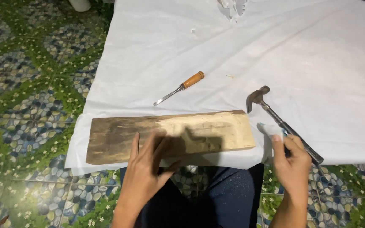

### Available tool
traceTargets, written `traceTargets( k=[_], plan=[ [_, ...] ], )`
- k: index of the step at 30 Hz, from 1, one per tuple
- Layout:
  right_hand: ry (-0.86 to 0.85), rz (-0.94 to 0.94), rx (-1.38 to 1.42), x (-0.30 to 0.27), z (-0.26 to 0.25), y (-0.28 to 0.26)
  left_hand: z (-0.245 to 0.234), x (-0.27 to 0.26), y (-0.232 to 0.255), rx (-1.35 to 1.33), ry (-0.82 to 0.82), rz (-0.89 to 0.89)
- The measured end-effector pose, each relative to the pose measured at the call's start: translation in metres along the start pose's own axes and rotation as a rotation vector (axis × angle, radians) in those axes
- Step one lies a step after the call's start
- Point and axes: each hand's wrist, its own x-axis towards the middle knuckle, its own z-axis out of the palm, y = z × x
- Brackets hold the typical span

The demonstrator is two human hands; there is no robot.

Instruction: The person marks a recessed area on a wooden board with a pen and then sands it smooth using a piece of sandpaper.

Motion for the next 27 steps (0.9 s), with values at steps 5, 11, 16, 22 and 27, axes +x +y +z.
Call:
traceTargets(
  k=[5, 11, 16, 22, 27],
  plan=[
    [-0.059, -0.068, -0.094, 0.002, -0.007, -0.002, -0.008, -0.021, 0.023, -0.096, 0.103, 0.107],
    [0.011, -0.173, -0.219, 0.001, -0.016, -0.013, -0.026, -0.018, 0.036, -0.106, 0.234, 0.12],
    [0.007, -0.262, -0.238, 0.032, -0.004, -0.031, -0.031, -0.001, 0.03, -0.137, 0.253, 0.137],
    [-0.435, -0.442, -0.103, 0.109, 0.067, -0.099, -0.034, 0.023, 0.017, -0.117, 0.287, 0.143],
    [-0.848, -0.74, -0.302, 0.146, 0.156, -0.099, -0.031, 0.025, 0.009, -0.081, 0.249, 0.184]
  ],
)
